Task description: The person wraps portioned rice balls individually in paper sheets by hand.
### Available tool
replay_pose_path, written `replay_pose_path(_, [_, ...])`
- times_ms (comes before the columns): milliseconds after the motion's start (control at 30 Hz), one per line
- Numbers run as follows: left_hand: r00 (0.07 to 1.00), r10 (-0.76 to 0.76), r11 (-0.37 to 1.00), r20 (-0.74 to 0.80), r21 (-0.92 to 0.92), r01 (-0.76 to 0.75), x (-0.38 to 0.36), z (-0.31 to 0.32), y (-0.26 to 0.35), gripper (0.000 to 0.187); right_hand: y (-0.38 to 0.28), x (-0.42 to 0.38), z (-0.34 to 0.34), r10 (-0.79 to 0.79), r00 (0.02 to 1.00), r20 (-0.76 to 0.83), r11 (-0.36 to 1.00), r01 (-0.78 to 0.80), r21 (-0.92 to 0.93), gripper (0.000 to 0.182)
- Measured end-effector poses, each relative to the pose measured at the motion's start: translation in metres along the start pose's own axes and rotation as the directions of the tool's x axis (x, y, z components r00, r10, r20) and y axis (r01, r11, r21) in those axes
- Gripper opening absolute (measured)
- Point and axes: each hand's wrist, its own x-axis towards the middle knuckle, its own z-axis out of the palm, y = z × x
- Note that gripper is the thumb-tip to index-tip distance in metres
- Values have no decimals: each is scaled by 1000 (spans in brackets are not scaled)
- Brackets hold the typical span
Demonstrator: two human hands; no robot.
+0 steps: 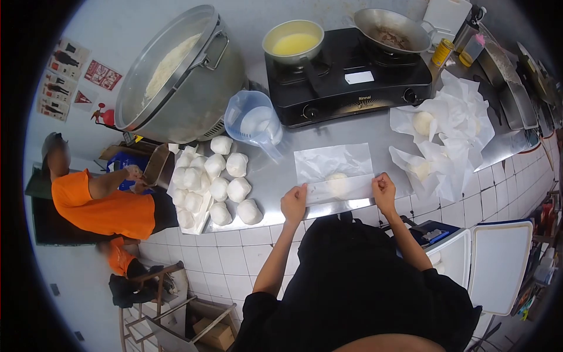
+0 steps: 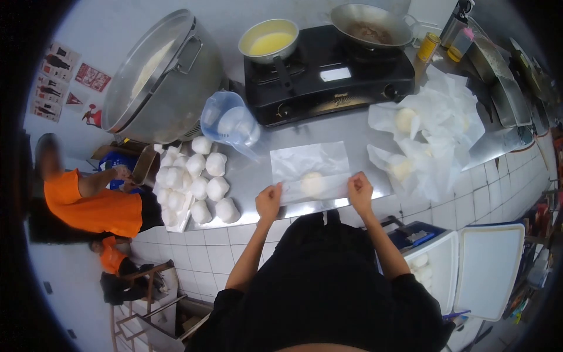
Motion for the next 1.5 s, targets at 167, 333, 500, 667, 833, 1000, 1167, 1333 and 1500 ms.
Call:
replay_pose_path(167, [735, 663, 738, -145, -38, -674, -13, 3, 27, 13, 10, 9, -7, 52, 998, 29, 998, -52, 16, 20])
replay_pose_path(333, [568, 747, 576, 345, 90, -813, -27, 15, 58, 57, 4, 17, -17, 120, 990, 69, 951, -95, -295, 15])
replay_pose_path(500, [554, 734, 580, 394, 62, -812, -24, 14, 55, 58, -68, 60, 24, -499, 835, 234, 473, 488, -733, 49])
replay_pose_path(667, [574, 731, 632, 369, -51, -773, -14, 8, 58, 56, -52, 159, 80, -77, 746, 662, 662, 535, -525, 61])
replay_pose_path(833, [601, 707, 668, 372, -72, -741, -11, 6, 59, 52, -59, 183, 79, 34, 423, 905, 779, 556, -289, 24])
replay_pose_path(1000, [632, 701, 683, 330, -52, -729, -16, 7, 62, 50, -80, 102, 40, -146, 347, 927, 781, 615, -107, 12])
replay_pose_path(1167, [645, 695, 692, 318, -53, -720, -18, 13, 54, 47, -46, 47, 28, -411, 541, 734, 675, 722, -154, 15])
replay_pose_path(1333, [559, 813, 581, -163, 260, -771, -16, 19, 31, 45, -32, 33, 23, -426, 534, 730, 599, 772, -214, 25])
replay_pose_path(1500, [585, 811, 510, -10, 502, -699, 2, -4, 58, 33, -23, 29, 16, -443, 483, 755, 547, 813, -200, 35])
